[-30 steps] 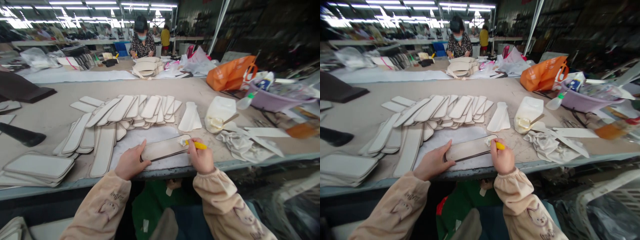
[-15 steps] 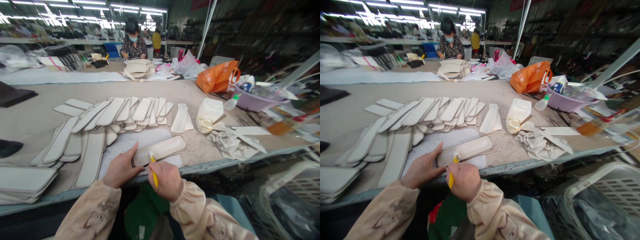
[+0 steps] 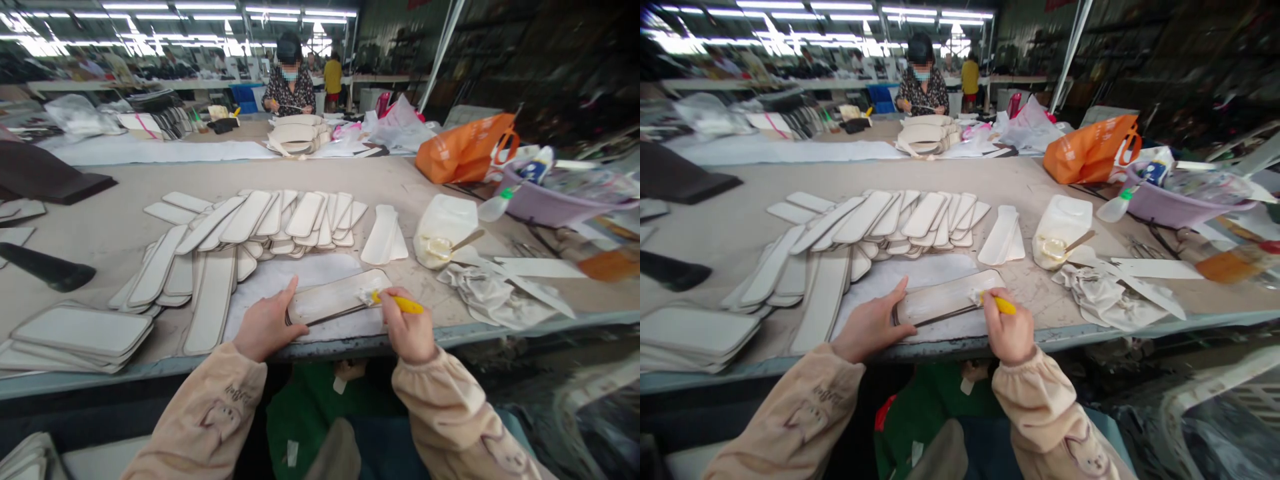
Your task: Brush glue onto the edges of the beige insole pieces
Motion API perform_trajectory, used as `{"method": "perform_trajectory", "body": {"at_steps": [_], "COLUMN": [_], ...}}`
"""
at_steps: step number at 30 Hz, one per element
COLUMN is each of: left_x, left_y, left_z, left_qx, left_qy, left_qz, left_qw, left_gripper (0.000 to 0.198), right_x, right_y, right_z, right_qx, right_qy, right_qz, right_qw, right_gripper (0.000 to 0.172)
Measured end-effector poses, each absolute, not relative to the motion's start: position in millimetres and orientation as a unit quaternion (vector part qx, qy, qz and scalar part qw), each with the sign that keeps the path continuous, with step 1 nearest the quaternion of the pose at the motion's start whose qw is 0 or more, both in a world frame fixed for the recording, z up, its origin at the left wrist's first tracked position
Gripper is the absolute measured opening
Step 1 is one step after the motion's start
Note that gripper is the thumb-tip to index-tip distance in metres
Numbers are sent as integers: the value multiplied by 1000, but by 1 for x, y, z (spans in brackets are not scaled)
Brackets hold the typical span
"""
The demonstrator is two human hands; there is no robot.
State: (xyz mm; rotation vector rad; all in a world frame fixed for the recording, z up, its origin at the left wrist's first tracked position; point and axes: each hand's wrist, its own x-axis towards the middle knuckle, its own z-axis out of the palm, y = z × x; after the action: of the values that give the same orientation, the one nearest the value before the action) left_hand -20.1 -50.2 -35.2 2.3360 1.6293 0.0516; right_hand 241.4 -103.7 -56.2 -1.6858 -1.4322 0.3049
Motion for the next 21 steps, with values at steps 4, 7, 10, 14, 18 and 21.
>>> {"method": "perform_trajectory", "body": {"at_steps": [4, 7, 10, 14, 18, 21], "left_x": [-20, -19, -18, -17, -18, -19], "left_y": [-50, -50, -48, -47, -47, -45], "left_z": [-34, -33, -35, -38, -38, -37], "left_qx": [809, 803, 800, 789, 787, 790], "left_qy": [568, 575, 579, 593, 596, 589], "left_qz": [16, 6, -4, -19, -27, -27], "left_qw": [152, 153, 157, 158, 160, 166], "left_gripper": [101, 99, 100, 100, 99, 100], "right_x": [261, 247, 215, 174, 186, 229], "right_y": [-97, -95, -100, -110, -108, -99], "right_z": [-60, -60, -58, -57, -59, -63], "right_qx": [-703, -676, -618, -503, -525, -620], "right_qy": [-581, -631, -705, -782, -743, -664], "right_qz": [-15, -93, -73, 31, 80, 19], "right_qw": [408, 369, 340, 366, 407, 418], "right_gripper": [28, 24, 19, 17, 19, 21]}}
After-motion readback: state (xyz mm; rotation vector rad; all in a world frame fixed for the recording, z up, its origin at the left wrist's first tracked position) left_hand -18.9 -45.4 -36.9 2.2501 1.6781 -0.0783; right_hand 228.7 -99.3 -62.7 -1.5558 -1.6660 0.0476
